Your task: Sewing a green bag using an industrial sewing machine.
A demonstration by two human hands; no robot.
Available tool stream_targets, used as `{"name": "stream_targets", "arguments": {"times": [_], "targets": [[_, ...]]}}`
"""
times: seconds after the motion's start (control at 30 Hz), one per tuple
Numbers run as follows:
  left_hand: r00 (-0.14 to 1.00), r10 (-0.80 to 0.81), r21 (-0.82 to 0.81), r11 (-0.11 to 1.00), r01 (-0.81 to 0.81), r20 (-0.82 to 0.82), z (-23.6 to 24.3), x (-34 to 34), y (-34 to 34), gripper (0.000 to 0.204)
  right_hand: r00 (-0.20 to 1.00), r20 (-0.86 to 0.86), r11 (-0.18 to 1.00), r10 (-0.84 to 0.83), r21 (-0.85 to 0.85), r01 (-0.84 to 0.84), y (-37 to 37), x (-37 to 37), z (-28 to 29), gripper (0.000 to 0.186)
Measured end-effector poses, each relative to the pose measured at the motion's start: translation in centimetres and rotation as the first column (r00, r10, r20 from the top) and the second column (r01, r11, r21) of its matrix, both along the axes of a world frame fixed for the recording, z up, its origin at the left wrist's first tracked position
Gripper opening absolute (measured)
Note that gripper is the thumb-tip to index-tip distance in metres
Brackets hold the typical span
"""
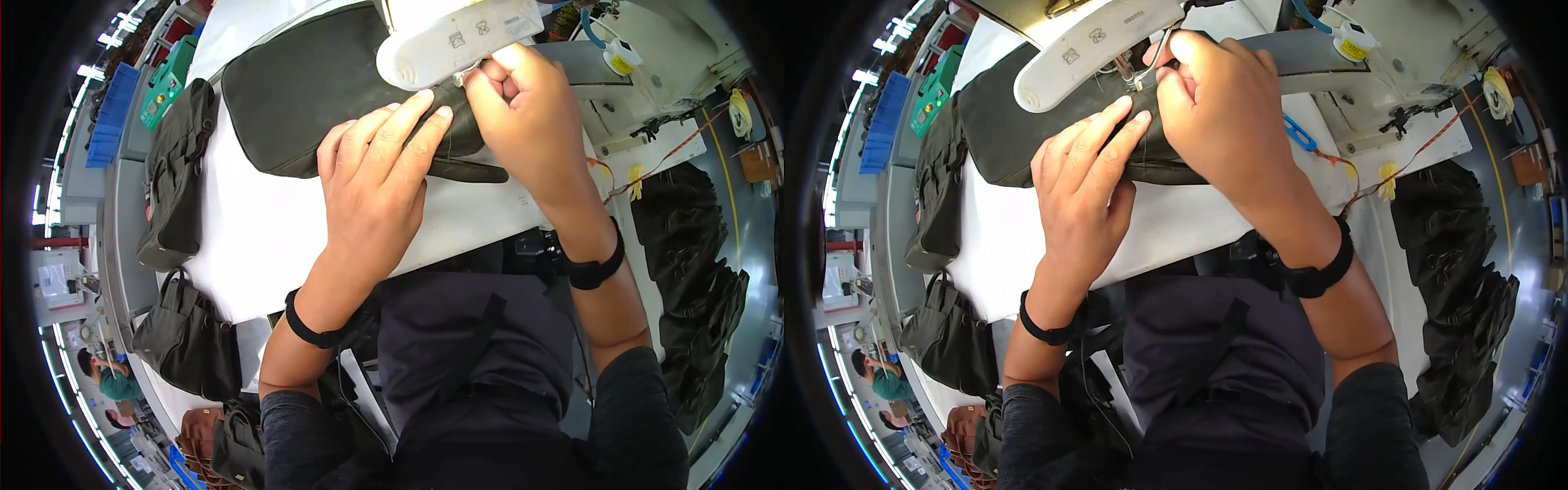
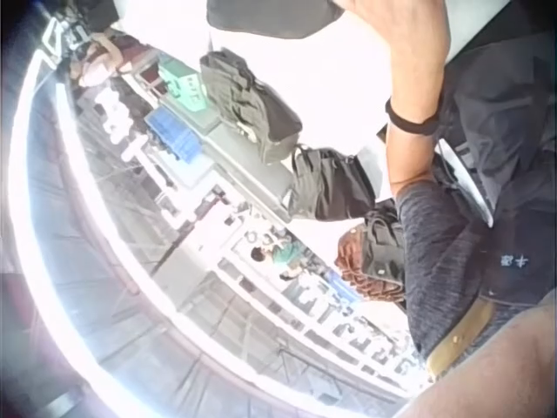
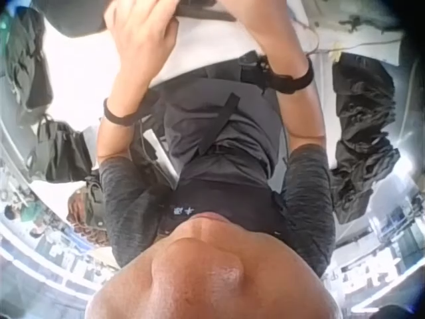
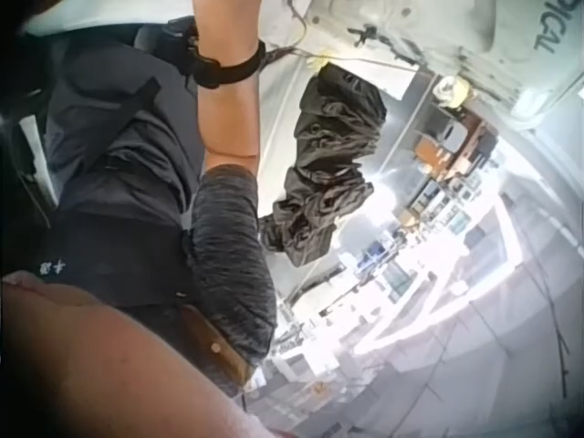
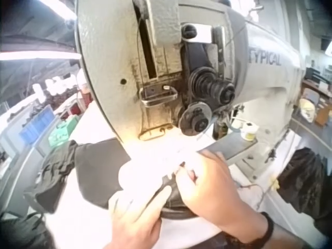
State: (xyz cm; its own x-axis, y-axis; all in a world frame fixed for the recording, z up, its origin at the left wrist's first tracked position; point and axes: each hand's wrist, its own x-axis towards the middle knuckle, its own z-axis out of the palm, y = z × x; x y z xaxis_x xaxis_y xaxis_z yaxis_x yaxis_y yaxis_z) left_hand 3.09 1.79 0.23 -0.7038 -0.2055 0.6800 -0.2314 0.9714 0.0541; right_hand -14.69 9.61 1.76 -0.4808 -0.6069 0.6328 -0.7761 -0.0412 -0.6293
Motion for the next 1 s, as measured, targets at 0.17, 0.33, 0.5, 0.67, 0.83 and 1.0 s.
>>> {"name": "stream_targets", "arguments": {"times": [0.17,0.33,0.5,0.67,0.83,1.0], "targets": [[0.999,-0.006,0.022,1.0,0.006,-0.032,-0.1,-0.2,-0.1,0.057,0.963,0.214,0.986,0.165,0.002,-0.169,0.1,-0.9,0.4,0.006],[0.998,0.0,0.025,1.0,0.001,-0.056,-0.1,-0.3,-0.2,0.059,0.959,0.229,0.983,0.167,0.034,-0.179,0.2,-0.8,1.0,0.007],[0.997,-0.02,0.013,1.0,0.021,-0.076,0.1,-0.4,-0.4,0.06,0.953,0.238,0.979,0.187,0.033,-0.201,0.0,-1.0,1.0,0.008],[0.997,-0.06,0.058,0.996,0.063,-0.053,0.3,0.1,-1.2,0.064,0.954,0.237,0.979,0.181,0.051,-0.198,0.2,-1.0,0.9,0.009],[0.997,-0.064,0.071,0.995,0.067,-0.036,0.2,0.0,-1.1,0.066,0.954,0.238,0.979,0.184,0.046,-0.2,0.3,-0.9,1.1,0.01],[0.998,-0.065,0.064,0.996,0.066,-0.024,0.5,0.1,-1.4,0.069,0.937,0.28,0.972,0.208,0.045,-0.23,0.2,-1.1,0.9,0.008]]}}
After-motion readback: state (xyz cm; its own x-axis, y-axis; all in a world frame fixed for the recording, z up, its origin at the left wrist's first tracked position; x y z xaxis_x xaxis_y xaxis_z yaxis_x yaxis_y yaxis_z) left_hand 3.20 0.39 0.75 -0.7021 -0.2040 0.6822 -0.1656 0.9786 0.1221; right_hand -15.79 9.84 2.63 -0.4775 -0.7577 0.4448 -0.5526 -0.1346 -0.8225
